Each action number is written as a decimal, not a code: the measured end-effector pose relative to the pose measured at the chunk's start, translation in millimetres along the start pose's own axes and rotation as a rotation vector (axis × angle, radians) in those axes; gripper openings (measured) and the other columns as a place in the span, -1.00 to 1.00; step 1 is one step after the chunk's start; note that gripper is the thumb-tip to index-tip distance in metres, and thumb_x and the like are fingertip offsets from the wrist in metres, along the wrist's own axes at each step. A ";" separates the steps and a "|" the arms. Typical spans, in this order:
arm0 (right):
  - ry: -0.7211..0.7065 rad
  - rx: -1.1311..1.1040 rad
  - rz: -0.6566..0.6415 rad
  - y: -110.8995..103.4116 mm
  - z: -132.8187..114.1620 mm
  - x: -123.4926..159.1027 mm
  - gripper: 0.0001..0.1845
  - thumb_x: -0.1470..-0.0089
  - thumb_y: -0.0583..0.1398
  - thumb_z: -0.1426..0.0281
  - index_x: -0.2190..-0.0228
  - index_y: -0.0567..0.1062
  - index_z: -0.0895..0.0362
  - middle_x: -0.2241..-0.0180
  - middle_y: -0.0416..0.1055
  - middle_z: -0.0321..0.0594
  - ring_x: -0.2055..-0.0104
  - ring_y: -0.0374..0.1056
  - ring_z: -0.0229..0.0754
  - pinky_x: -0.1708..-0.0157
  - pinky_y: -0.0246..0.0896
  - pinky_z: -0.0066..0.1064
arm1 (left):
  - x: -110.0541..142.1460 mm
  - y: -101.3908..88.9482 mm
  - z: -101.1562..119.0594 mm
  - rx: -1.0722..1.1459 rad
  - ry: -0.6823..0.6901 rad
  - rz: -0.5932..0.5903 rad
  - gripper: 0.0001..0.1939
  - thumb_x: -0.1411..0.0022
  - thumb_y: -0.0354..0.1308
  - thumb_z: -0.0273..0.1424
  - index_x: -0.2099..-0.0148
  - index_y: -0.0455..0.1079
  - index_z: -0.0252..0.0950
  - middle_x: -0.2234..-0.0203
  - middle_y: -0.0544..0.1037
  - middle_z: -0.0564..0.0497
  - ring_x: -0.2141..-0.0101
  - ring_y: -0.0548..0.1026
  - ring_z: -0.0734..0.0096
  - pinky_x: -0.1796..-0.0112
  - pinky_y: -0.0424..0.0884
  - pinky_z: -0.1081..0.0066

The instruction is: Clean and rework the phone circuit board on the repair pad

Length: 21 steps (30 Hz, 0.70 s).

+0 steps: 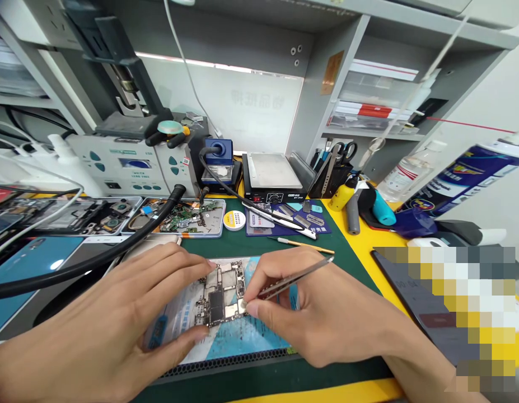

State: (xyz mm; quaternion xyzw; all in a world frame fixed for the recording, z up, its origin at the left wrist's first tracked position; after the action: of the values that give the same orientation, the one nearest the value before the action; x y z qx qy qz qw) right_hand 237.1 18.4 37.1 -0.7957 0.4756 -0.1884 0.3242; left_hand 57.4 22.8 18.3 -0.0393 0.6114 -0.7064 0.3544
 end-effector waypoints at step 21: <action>-0.047 0.074 0.014 -0.6 -2.4 -1.6 -0.90 -0.16 0.27 0.48 0.39 0.55 0.05 0.44 0.49 -0.41 0.41 0.40 -0.33 0.39 0.30 -0.56 | -0.6 2.6 -2.4 -0.002 -0.006 -0.032 -0.56 -0.33 0.21 -0.23 -0.16 0.40 -0.32 0.08 0.54 -0.13 0.06 0.48 0.03 -0.06 0.43 -0.07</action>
State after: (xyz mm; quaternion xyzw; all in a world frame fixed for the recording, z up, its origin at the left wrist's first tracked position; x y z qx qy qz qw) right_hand 235.2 19.2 39.3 -0.7839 0.4663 -0.1849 0.3659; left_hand 57.8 25.1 15.7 -0.0514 0.6104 -0.7112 0.3449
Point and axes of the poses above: each hand's wrist, its own x-axis away from the middle knuckle, its own y-axis out of the palm, z = x × y, the point moved 7 cm from there along -x, towards the middle knuckle
